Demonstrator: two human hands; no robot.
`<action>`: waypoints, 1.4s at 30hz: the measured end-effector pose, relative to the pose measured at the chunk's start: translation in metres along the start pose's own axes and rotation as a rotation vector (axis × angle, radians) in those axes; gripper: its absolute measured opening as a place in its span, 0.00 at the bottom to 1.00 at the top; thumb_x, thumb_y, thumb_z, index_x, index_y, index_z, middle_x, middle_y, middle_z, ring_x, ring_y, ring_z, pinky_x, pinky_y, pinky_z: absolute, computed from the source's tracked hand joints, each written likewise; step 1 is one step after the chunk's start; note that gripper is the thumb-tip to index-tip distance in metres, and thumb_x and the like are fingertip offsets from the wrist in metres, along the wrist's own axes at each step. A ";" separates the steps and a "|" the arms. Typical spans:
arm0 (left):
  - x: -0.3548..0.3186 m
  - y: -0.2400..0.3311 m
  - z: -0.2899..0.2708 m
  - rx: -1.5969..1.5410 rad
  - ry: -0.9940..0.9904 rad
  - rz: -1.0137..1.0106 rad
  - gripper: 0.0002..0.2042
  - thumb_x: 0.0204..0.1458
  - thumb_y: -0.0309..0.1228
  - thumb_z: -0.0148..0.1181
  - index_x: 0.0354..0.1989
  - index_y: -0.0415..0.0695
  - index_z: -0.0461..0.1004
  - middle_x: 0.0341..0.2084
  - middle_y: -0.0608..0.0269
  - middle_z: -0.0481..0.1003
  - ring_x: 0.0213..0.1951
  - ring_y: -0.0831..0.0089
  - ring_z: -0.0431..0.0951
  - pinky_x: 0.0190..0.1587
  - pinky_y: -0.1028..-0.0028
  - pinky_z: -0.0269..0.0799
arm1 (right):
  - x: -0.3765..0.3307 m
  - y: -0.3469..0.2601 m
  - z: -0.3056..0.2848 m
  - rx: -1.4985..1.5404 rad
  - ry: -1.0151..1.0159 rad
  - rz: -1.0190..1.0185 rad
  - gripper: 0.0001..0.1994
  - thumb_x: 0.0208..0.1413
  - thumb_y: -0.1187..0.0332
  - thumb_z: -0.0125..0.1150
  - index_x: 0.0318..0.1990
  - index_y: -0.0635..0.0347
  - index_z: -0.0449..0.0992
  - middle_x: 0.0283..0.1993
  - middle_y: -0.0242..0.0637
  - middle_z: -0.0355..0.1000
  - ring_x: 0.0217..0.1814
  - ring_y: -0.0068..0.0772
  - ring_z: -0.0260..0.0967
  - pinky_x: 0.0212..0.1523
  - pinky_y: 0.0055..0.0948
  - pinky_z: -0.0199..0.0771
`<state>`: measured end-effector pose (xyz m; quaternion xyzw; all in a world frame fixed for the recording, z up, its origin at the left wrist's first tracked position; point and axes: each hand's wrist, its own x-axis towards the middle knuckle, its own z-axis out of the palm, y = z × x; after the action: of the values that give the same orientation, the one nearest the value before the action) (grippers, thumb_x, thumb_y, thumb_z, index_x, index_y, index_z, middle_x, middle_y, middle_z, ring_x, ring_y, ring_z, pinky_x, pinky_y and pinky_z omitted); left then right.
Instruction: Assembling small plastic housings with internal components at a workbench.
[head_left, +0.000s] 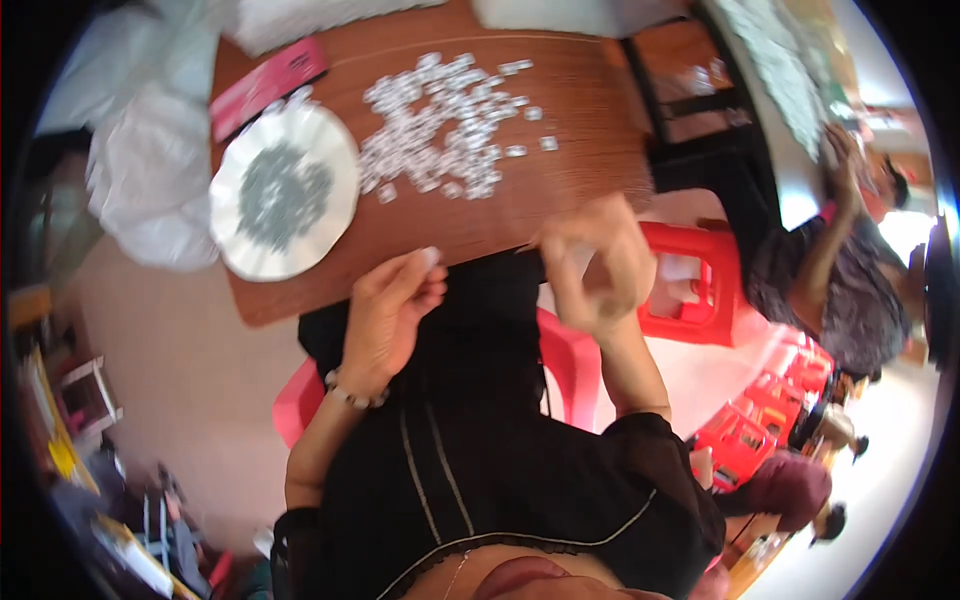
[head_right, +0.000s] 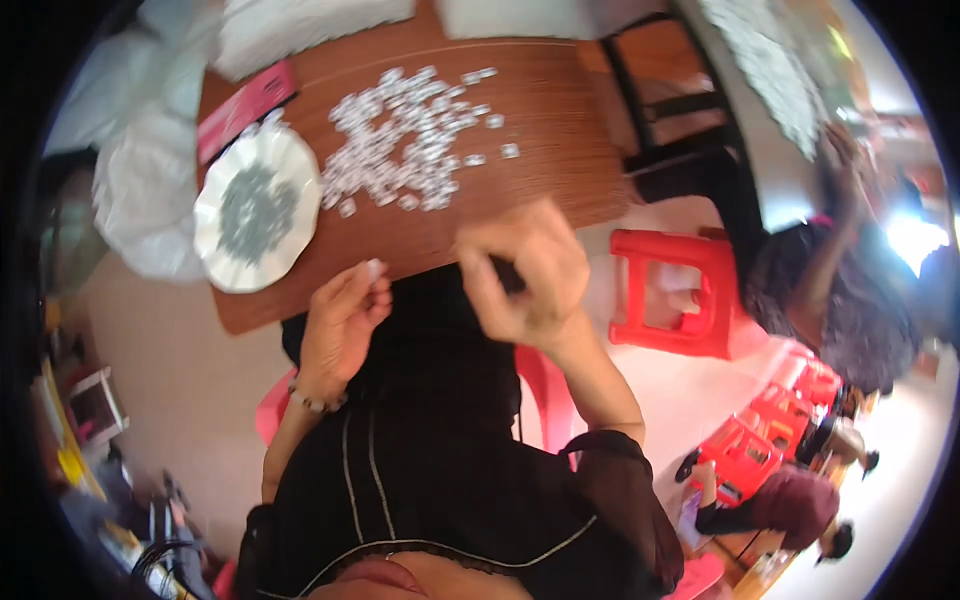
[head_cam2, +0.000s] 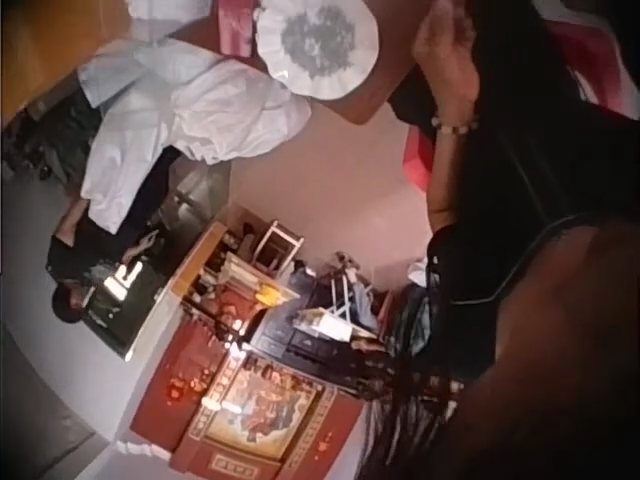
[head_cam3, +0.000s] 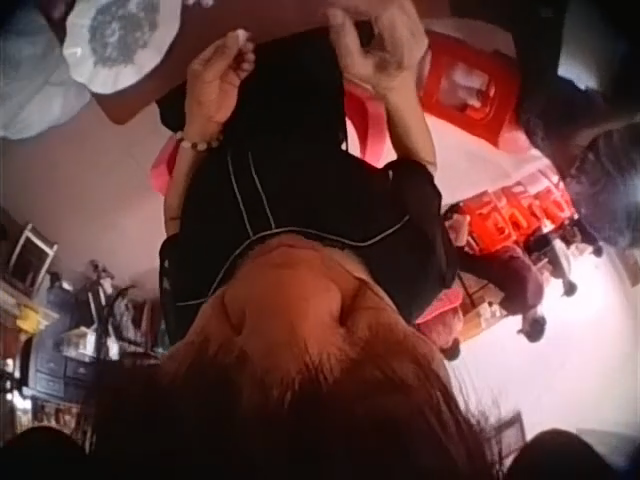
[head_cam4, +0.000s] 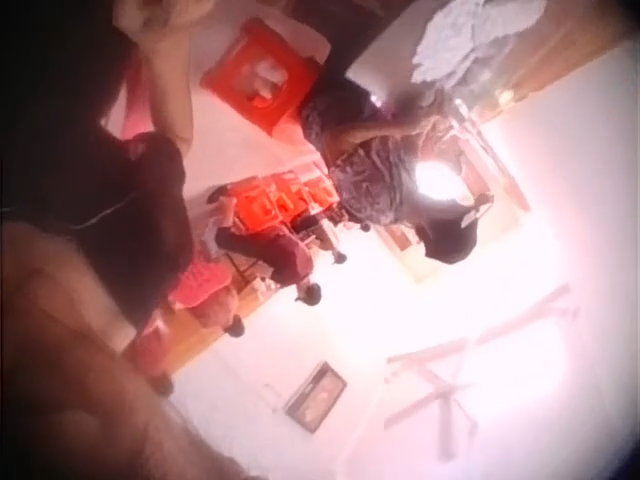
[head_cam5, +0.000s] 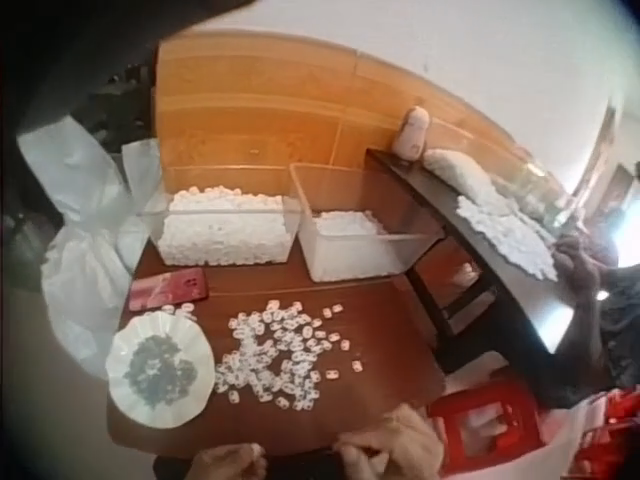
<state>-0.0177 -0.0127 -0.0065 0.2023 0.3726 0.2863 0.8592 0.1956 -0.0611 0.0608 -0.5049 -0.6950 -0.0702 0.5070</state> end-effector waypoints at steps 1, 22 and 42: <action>-0.001 0.000 -0.002 -0.014 0.022 0.011 0.13 0.57 0.32 0.59 0.43 0.34 0.75 0.32 0.61 0.76 0.32 0.78 0.74 0.36 0.80 0.70 | 0.010 0.001 -0.017 -0.119 0.006 0.146 0.07 0.43 0.82 0.60 0.31 0.62 0.75 0.28 0.35 0.75 0.24 0.29 0.65 0.26 0.26 0.65; -0.006 0.004 0.001 -0.003 -0.003 -0.039 0.11 0.57 0.34 0.59 0.43 0.39 0.77 0.36 0.59 0.79 0.34 0.77 0.78 0.37 0.81 0.74 | 0.086 0.124 -0.196 -1.196 -0.218 0.622 0.15 0.59 0.59 0.52 0.45 0.56 0.79 0.41 0.45 0.78 0.44 0.44 0.76 0.44 0.35 0.72; 0.003 -0.004 -0.003 -0.052 -0.020 0.082 0.12 0.58 0.32 0.57 0.45 0.39 0.76 0.38 0.63 0.78 0.39 0.78 0.78 0.42 0.77 0.75 | -0.029 -0.023 0.059 0.022 -0.303 0.275 0.13 0.36 0.78 0.71 0.33 0.60 0.78 0.34 0.34 0.76 0.35 0.36 0.70 0.33 0.30 0.71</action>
<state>-0.0172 -0.0130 -0.0124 0.1979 0.3478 0.3287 0.8555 0.1400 -0.0548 0.0199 -0.5943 -0.6886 0.0839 0.4070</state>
